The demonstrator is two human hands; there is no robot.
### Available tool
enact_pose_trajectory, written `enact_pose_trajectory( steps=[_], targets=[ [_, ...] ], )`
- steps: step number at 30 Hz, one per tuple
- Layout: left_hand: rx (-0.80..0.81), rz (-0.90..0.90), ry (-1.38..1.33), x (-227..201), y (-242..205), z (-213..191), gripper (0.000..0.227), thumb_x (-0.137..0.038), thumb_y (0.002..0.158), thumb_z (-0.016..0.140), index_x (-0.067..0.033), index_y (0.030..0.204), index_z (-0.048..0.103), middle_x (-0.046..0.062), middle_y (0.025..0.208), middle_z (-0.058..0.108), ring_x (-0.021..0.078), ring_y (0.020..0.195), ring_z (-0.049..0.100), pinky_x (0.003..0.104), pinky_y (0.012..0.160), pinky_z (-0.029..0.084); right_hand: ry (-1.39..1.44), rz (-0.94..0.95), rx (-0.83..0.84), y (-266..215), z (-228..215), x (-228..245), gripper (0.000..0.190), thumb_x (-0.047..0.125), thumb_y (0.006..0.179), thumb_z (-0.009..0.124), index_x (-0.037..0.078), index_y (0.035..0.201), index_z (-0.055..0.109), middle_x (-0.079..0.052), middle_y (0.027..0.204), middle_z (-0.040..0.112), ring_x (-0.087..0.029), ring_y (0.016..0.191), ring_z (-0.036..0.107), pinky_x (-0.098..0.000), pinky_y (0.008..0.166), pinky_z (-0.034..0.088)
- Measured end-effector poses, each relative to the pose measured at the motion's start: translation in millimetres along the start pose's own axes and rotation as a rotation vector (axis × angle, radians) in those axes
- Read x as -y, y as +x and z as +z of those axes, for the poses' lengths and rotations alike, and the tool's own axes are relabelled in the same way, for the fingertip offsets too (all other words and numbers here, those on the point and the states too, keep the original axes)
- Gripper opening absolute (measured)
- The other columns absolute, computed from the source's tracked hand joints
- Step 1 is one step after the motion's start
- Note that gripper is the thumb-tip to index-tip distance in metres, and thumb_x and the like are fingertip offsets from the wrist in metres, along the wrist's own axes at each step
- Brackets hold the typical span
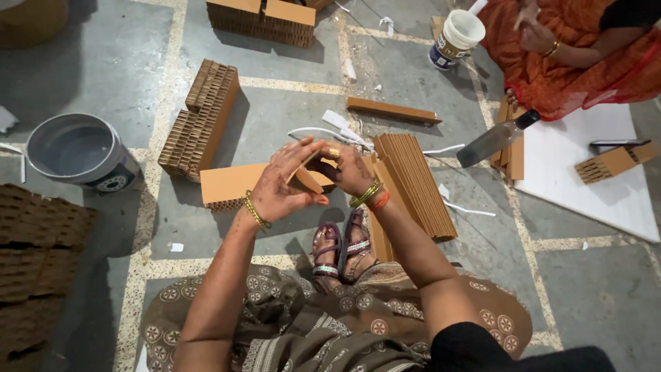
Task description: The person sits on the floor and assembles small cardboard boxes by hand. They pick up flat cardboard pieces, fold them into shape, and press the edges to secure the structure. The person handles multiple pieces sequentially, stacking the finished boxes nearby.
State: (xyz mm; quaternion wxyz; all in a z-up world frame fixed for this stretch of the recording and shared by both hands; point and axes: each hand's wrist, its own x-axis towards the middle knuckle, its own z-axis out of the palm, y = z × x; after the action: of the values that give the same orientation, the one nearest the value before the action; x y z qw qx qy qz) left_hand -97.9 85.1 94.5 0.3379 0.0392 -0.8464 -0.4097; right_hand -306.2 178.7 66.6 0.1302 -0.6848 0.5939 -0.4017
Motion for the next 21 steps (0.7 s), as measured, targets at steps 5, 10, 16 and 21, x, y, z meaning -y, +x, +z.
enact_pose_trajectory(
  steps=[5, 10, 16, 21],
  targets=[
    [-0.035, -0.049, 0.020, 4, 2, 6, 0.101, -0.030, 0.063, 0.096, -0.0107, 0.150, 0.050, 0.016, 0.152, 0.053, 0.0311, 0.147, 0.042, 0.052, 0.123, 0.023, 0.123, 0.223, 0.115, -9, 3, -19, 0.024, 0.011, 0.101, 0.072, 0.008, 0.125, 0.071, -0.009, 0.117, 0.071, -0.018, 0.108, 0.071, -0.0320, 0.095, 0.059],
    [-0.137, -0.131, -0.125, 17, 2, -1, 0.094, -0.018, 0.064, 0.092, -0.0112, 0.149, 0.053, 0.008, 0.138, 0.067, 0.0263, 0.135, 0.059, 0.040, 0.117, 0.044, 0.472, 0.269, 0.143, -29, -8, -6, 0.067, 0.017, 0.096, 0.070, 0.015, 0.158, 0.045, -0.008, 0.152, 0.058, -0.020, 0.139, 0.056, -0.0371, 0.116, 0.047],
    [-0.136, -0.204, -0.153, 21, 4, 17, 0.088, -0.017, 0.064, 0.093, -0.0112, 0.145, 0.058, 0.009, 0.129, 0.069, 0.0250, 0.122, 0.066, 0.038, 0.107, 0.051, 0.244, 0.145, 0.127, -29, 6, -5, 0.090, 0.019, 0.084, 0.082, 0.005, 0.158, 0.033, -0.014, 0.158, 0.045, -0.027, 0.144, 0.046, -0.0396, 0.118, 0.039],
    [-0.109, -0.187, -0.045, 27, 6, 26, 0.089, -0.023, 0.061, 0.092, -0.0115, 0.143, 0.059, 0.012, 0.134, 0.067, 0.0294, 0.128, 0.060, 0.041, 0.112, 0.045, 0.152, 0.183, 0.022, -33, 23, -30, 0.081, 0.024, 0.082, 0.083, 0.002, 0.151, 0.046, -0.015, 0.146, 0.057, -0.027, 0.137, 0.057, -0.0374, 0.115, 0.047]
  ],
)
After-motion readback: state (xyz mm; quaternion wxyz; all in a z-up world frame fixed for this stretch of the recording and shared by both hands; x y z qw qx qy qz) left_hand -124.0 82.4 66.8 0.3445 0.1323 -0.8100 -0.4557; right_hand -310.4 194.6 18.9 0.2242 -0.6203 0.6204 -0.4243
